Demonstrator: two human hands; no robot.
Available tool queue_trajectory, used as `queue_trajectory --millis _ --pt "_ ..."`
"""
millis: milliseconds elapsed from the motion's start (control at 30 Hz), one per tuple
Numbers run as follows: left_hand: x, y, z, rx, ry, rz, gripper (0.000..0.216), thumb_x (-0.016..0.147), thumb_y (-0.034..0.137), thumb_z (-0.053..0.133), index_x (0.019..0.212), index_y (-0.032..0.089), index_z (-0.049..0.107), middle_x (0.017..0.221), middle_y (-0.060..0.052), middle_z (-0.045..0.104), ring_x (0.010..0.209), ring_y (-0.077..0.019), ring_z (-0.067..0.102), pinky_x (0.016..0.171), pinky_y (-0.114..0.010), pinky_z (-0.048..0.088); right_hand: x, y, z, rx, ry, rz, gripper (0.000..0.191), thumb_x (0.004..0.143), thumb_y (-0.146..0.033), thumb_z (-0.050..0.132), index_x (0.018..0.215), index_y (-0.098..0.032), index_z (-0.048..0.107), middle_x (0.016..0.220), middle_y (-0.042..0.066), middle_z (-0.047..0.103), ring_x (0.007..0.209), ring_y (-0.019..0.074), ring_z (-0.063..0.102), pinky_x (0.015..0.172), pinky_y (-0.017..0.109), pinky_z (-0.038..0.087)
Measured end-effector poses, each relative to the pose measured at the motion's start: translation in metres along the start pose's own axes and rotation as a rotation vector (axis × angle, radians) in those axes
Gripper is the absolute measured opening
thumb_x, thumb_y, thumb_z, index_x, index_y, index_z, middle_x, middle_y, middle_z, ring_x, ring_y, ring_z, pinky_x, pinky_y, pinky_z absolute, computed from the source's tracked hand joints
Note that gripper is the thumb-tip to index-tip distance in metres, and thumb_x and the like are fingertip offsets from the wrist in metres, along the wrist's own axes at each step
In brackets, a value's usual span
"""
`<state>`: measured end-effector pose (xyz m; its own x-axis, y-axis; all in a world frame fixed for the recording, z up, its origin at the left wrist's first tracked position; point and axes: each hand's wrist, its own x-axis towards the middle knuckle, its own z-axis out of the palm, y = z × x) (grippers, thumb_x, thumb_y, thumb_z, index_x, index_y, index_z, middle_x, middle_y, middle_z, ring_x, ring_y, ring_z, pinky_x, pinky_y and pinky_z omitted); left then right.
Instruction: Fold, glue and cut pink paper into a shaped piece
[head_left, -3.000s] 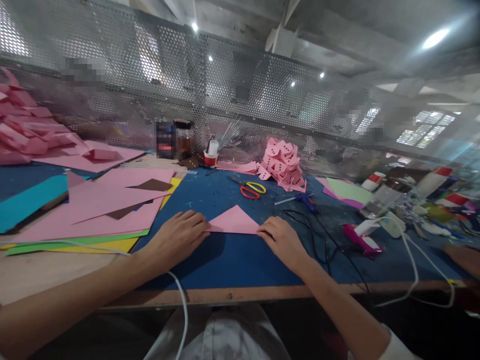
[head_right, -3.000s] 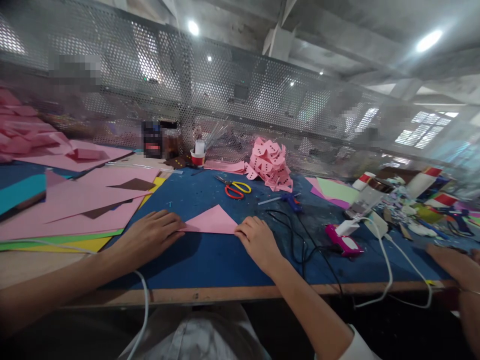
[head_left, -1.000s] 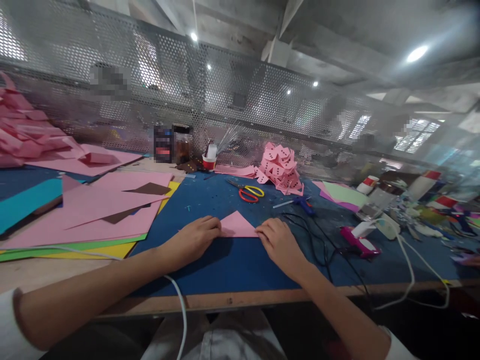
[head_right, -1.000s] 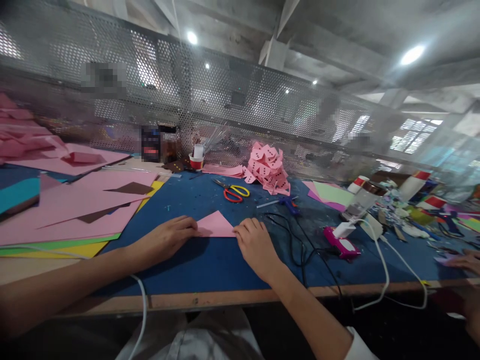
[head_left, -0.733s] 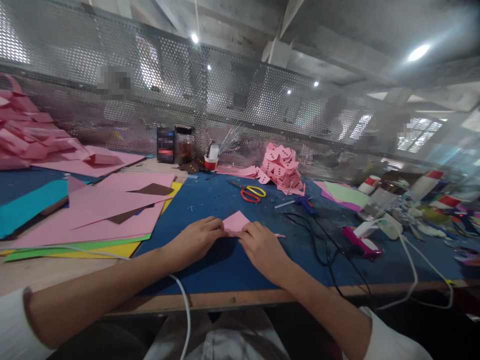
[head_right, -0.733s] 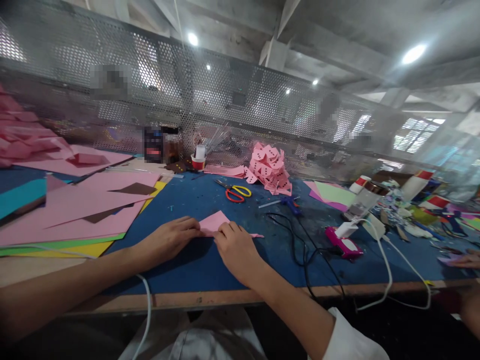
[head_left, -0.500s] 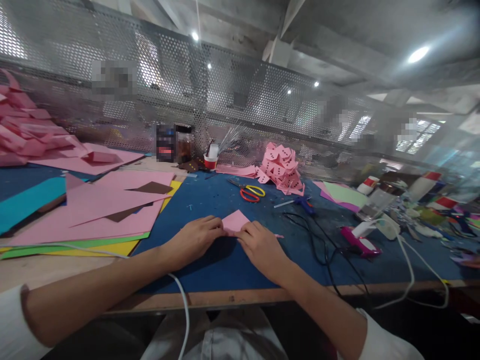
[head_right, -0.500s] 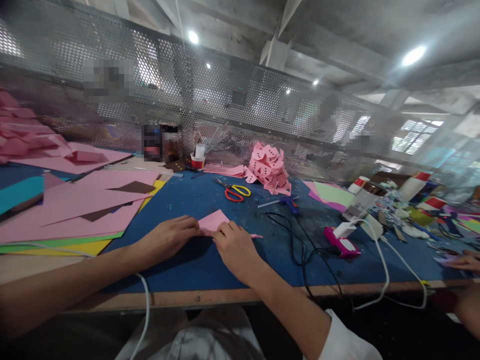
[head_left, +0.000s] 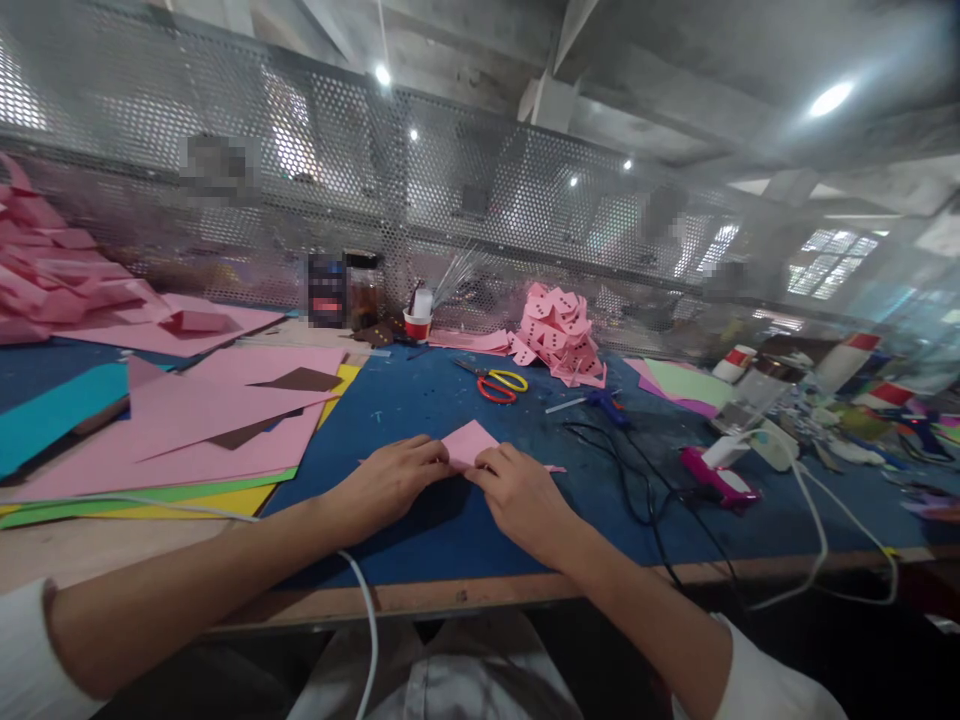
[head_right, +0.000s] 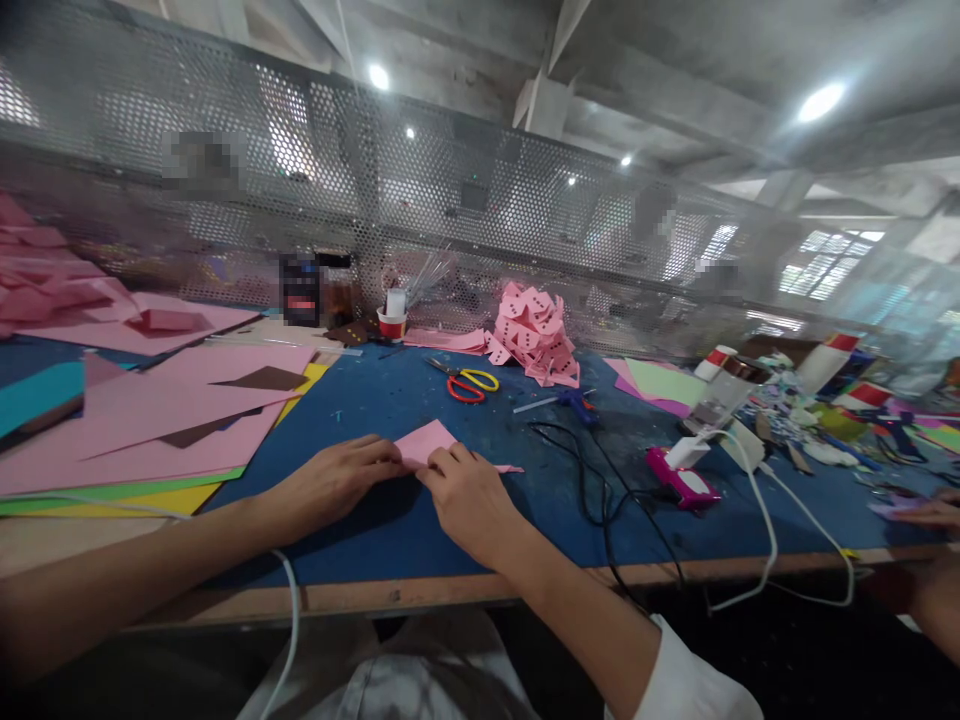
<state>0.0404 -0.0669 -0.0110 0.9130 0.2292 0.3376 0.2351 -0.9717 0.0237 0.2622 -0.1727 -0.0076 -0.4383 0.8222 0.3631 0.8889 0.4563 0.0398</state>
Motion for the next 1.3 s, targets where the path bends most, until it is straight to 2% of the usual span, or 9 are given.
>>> queue_trajectory --millis 167,333,433,700,867,1133,1233,1300 --pt "-0.001 0.003 0.000 0.058 -0.040 -0.010 0.043 0.097 0.003 0.041 0.131 0.020 0.061 0.114 -0.009 0.065 0.102 -0.0213 0.060 0.092 -0.035 0.051 0.000 0.000 0.001 -0.009 -0.020 0.005 0.030 0.098 -0.009 0.050 0.120 -0.017 0.068 0.107 0.010 0.066 0.101 0.0241 0.054 0.089 0.038 0.049" --pt "-0.001 0.009 -0.001 0.130 -0.036 -0.010 0.040 0.096 0.004 0.042 0.128 0.018 0.063 0.110 -0.010 0.064 0.096 -0.0226 0.059 0.084 -0.036 0.052 0.000 0.000 0.000 -0.030 -0.027 0.015 0.031 0.099 -0.010 0.050 0.123 -0.018 0.068 0.109 0.010 0.067 0.101 0.0247 0.053 0.088 0.038 0.049" --pt "-0.001 0.012 -0.002 0.154 -0.017 -0.019 0.035 0.099 0.010 0.043 0.126 0.017 0.064 0.107 -0.010 0.064 0.094 -0.0227 0.059 0.081 -0.035 0.052 0.000 -0.001 -0.001 -0.035 -0.029 0.008 0.032 0.099 -0.010 0.050 0.124 -0.019 0.067 0.111 0.009 0.066 0.102 0.0243 0.053 0.089 0.037 0.049" --pt "0.001 0.025 -0.005 0.208 -0.051 -0.084 0.027 0.103 0.029 0.051 0.123 0.018 0.065 0.107 -0.010 0.063 0.095 -0.0232 0.059 0.084 -0.039 0.051 -0.003 0.002 0.001 -0.013 -0.024 0.015 0.030 0.099 -0.010 0.052 0.124 -0.017 0.067 0.114 0.008 0.067 0.103 0.0239 0.052 0.089 0.037 0.049" --pt "-0.001 0.031 -0.007 0.256 -0.065 -0.109 0.026 0.103 0.030 0.051 0.118 0.017 0.067 0.107 -0.010 0.064 0.096 -0.0238 0.059 0.083 -0.038 0.051 -0.009 0.004 0.000 0.000 -0.003 0.045 0.033 0.097 -0.006 0.052 0.124 -0.015 0.068 0.116 0.009 0.067 0.104 0.0238 0.053 0.089 0.036 0.050" --pt "-0.006 0.031 -0.008 0.286 -0.048 -0.134 0.028 0.104 0.032 0.050 0.122 0.018 0.066 0.107 -0.009 0.064 0.095 -0.0233 0.059 0.073 -0.033 0.049 -0.018 0.006 -0.006 -0.018 -0.018 0.125 0.032 0.096 -0.005 0.052 0.119 -0.018 0.070 0.115 0.008 0.068 0.103 0.0227 0.056 0.081 0.033 0.052" --pt "-0.009 0.030 -0.006 0.269 -0.043 -0.153 0.028 0.104 0.033 0.050 0.125 0.020 0.065 0.109 -0.009 0.064 0.096 -0.0233 0.060 0.073 -0.033 0.051 -0.021 0.007 -0.009 -0.018 -0.007 0.153 0.032 0.096 -0.007 0.052 0.119 -0.020 0.070 0.114 0.007 0.068 0.103 0.0223 0.057 0.077 0.032 0.052" --pt "-0.012 0.029 -0.006 0.243 -0.045 -0.179 0.028 0.104 0.033 0.049 0.124 0.020 0.065 0.111 -0.010 0.063 0.099 -0.0235 0.060 0.077 -0.034 0.053 -0.023 0.008 -0.010 -0.013 -0.003 0.162 0.032 0.096 -0.006 0.051 0.118 -0.020 0.070 0.113 0.007 0.068 0.103 0.0218 0.058 0.080 0.032 0.053"
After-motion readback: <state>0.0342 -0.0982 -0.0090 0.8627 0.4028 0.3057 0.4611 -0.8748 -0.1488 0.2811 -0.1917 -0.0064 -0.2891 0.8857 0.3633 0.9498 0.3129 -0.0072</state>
